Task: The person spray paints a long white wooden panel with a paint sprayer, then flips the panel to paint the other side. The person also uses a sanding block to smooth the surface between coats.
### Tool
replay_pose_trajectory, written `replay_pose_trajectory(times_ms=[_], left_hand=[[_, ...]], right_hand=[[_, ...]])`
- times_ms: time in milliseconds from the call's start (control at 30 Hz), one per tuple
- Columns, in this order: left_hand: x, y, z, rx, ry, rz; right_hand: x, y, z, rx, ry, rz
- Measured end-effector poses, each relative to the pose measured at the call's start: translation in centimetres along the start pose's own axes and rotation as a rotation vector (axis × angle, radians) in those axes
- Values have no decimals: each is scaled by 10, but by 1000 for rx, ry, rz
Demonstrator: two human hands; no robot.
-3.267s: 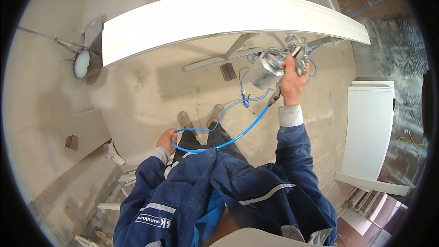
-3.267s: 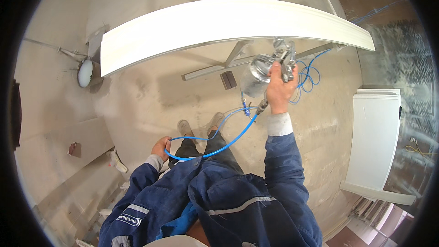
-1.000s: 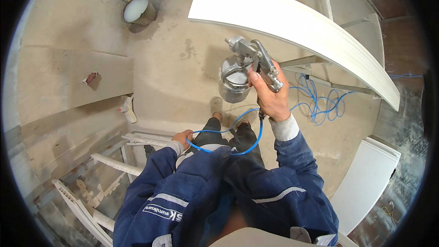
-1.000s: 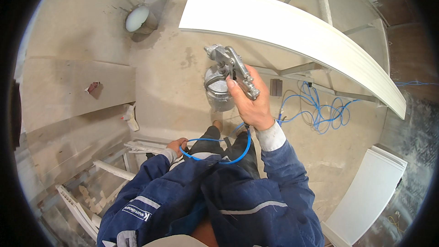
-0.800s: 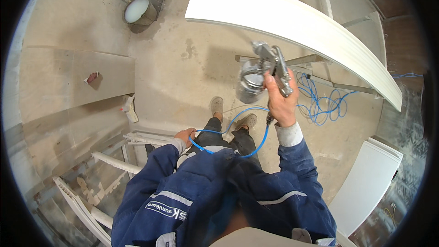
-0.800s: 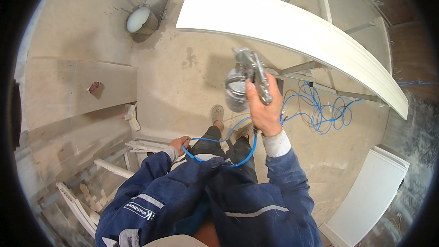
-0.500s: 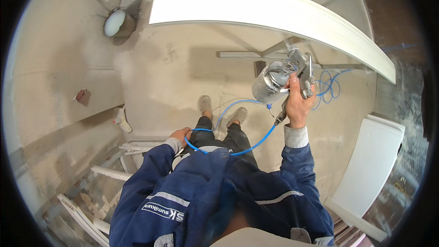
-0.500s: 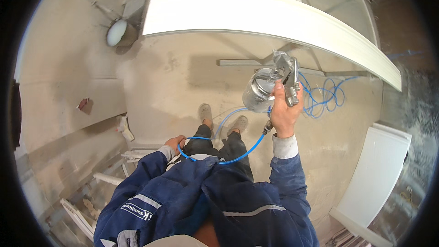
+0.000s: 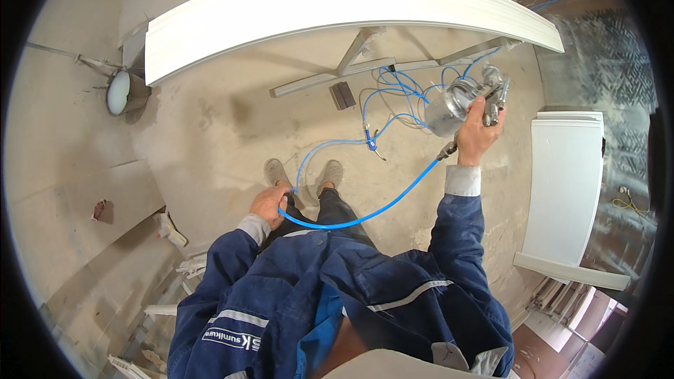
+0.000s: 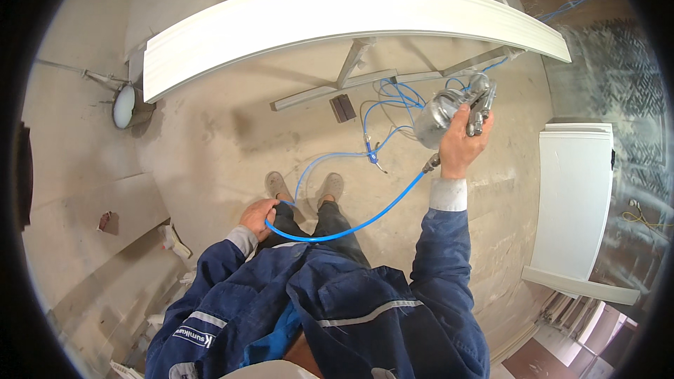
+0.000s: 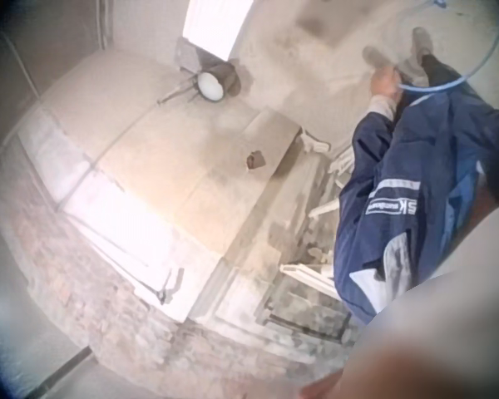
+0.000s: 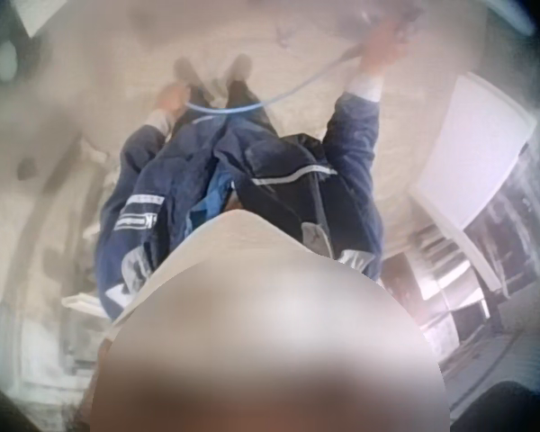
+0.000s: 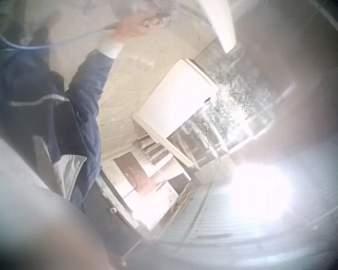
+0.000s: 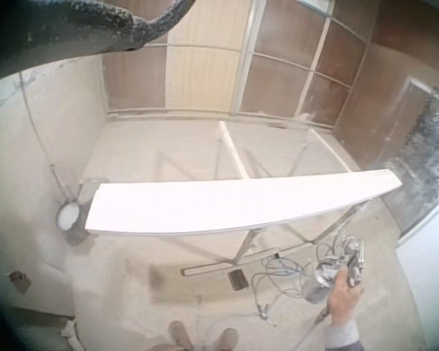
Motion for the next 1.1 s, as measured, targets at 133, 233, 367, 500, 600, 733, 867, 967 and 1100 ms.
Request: replay_pose_trajectory(times_ms=[133,233,367,500,600,733,867,967,1100], left_hand=[[-3,20,-7,2,-7,27],[-1,17,0,43,42,-2],[9,-10,20,0,9,7],[16,-51,44,-153,-69,-15],[15,-80,68,-264,-70,-11],[10,-112,100,-384,-88,28],[8,-135,127,-505,-102,91],[4,-148,141,-555,-91,131],[-4,-158,149,-575,-45,158]], right_hand=[[-4,-7,-4,-121,-32,119],[9,-9,7,-48,-170,70],[47,-21,41,137,-389,-151],[107,-45,81,199,-506,-319],[151,-69,113,212,-659,-374],[208,-101,155,216,-815,-400],[264,-139,195,199,-959,-445],[298,-171,225,188,-1060,-498],[328,-206,253,166,-1172,-584]])
Point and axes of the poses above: each hand's wrist, its own z-axis away from the middle knuckle, its own x-axis out of the palm, y = z × x, the point moved 7 cm from there along -z, towards the middle knuckle, and after that the axes turned 10 degrees about -z, right-handed, at the moved point
